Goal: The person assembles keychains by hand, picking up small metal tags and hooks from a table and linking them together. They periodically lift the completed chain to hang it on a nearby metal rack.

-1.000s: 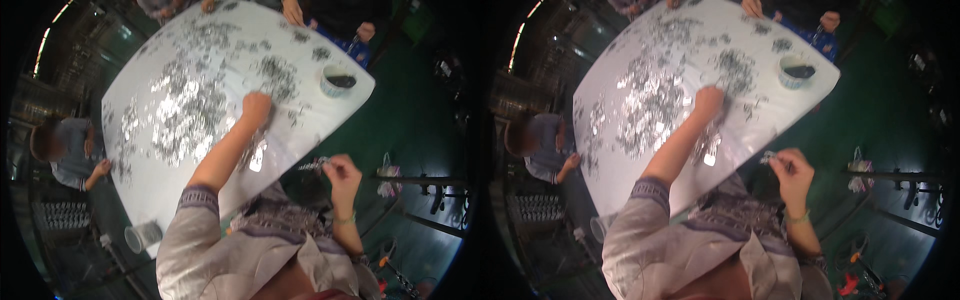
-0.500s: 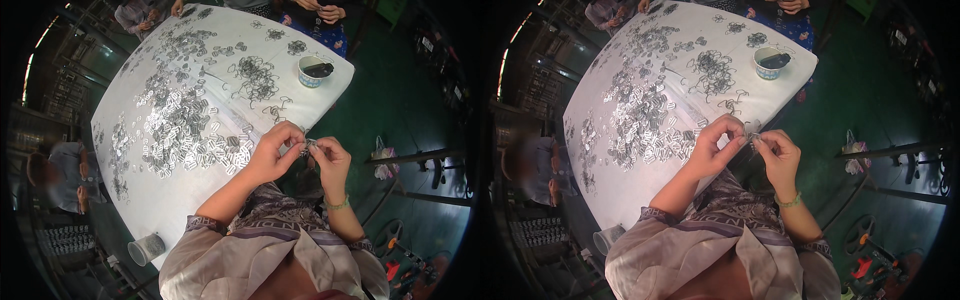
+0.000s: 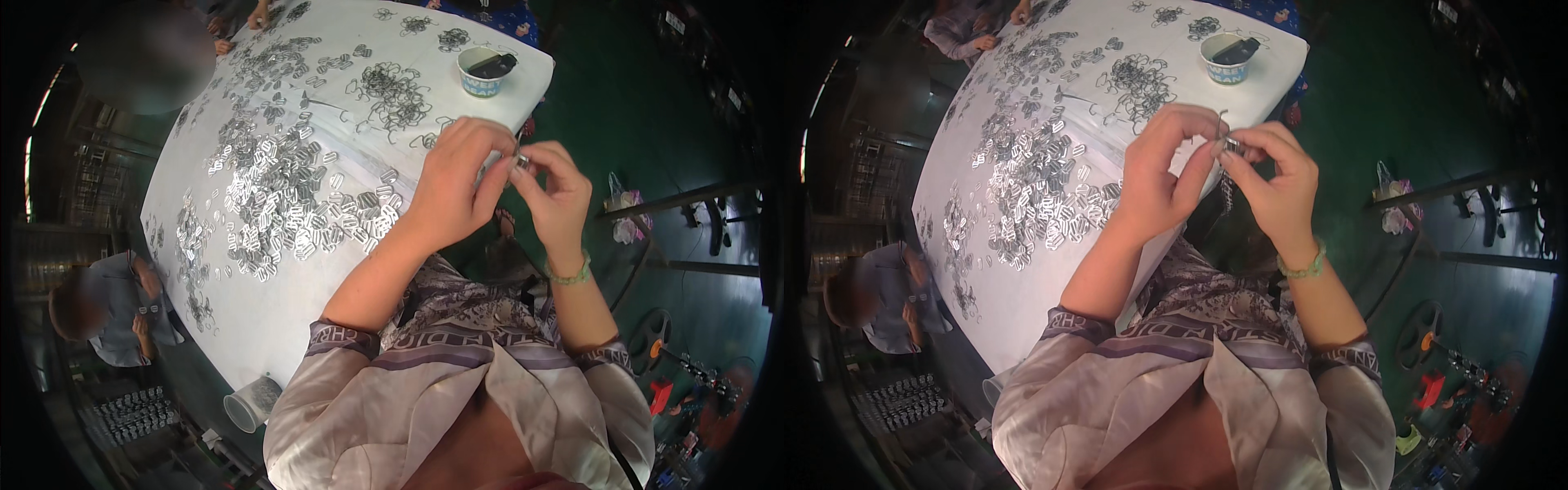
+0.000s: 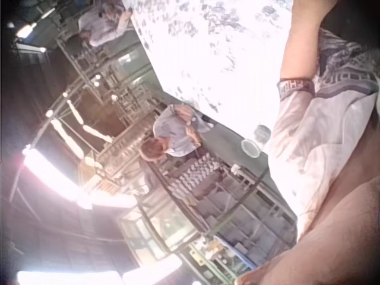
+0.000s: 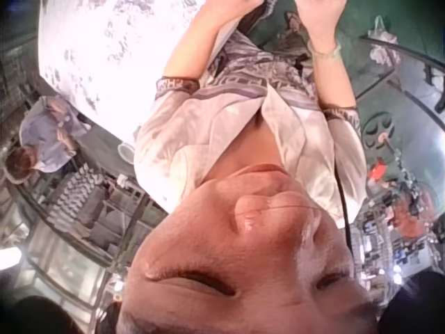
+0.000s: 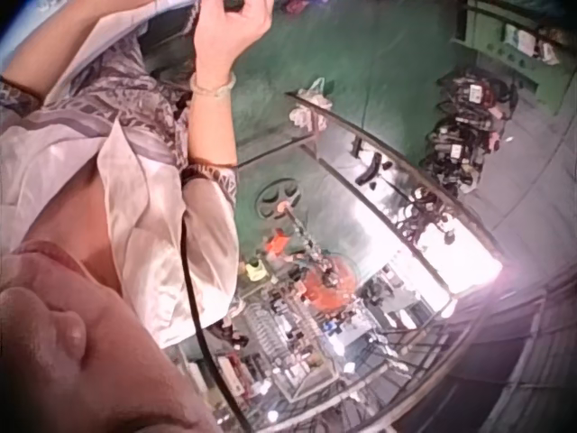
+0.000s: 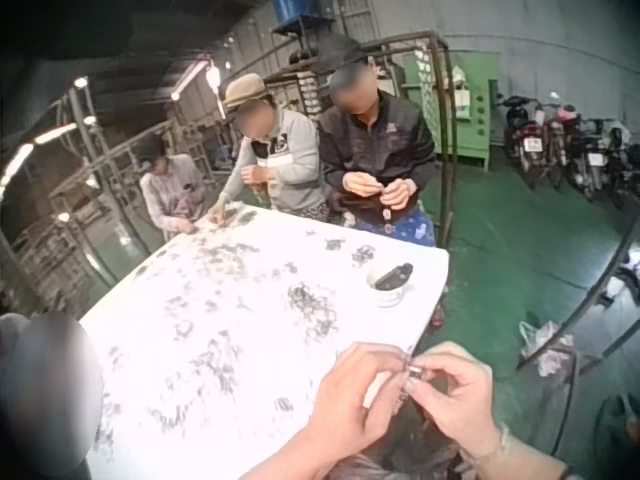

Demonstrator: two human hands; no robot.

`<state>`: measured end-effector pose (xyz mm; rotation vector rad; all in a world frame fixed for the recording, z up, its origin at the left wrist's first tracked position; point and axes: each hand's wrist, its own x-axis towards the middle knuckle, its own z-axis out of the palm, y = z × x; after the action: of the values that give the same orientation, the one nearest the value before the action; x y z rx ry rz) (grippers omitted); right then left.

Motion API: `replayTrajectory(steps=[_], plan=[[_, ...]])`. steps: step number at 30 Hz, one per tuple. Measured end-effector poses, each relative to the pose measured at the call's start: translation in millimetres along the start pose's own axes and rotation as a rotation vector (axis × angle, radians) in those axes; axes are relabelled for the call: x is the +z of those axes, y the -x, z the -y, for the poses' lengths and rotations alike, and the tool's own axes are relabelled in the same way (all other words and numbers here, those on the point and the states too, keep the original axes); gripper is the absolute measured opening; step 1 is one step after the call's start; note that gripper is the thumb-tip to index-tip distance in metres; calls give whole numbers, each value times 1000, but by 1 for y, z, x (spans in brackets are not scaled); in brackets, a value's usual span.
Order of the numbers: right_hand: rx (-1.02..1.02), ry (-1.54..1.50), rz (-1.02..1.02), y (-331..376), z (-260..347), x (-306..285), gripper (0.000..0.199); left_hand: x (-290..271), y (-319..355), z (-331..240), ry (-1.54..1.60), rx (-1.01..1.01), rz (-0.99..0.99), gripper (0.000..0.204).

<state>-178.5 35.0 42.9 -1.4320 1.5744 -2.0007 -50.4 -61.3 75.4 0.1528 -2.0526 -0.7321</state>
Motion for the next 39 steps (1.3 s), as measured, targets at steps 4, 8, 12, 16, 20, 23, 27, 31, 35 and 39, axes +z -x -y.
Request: replayTrajectory(steps=[4, 8, 12, 16, 20, 23, 27, 31, 35, 39], plan=[[-32, 18, -38, -10, 11, -3, 16, -2, -14, -5, -17, 77, -9, 15], [-27, -40, -102, -12, 12, -8, 13, 1, -25, -4, 55, 127, -24, 17], [18, -118, -247, -21, 26, -29, 10, 6, -15, -8, 100, -55, -77, 17], [-49, -127, -318, -34, 49, -64, 14, 22, 43, 42, 27, -193, -23, 15], [-148, -60, -439, -40, 81, -114, 16, 43, 83, 42, 26, -347, 23, 9], [-236, 0, -524, -42, 106, -153, 17, 55, 109, 44, 67, -370, 65, 7], [-323, 161, -635, -45, 135, -205, 18, 60, 120, 34, 117, -449, 126, 4], [-387, 350, -729, -35, 174, -250, 19, 69, 118, 30, 196, -444, 170, 4], [-423, 507, -851, -26, 208, -296, 19, 74, 110, 30, 202, -387, 199, 4], [-499, 590, -951, -19, 252, -352, 21, 85, 107, 30, 210, -340, 210, 7]])
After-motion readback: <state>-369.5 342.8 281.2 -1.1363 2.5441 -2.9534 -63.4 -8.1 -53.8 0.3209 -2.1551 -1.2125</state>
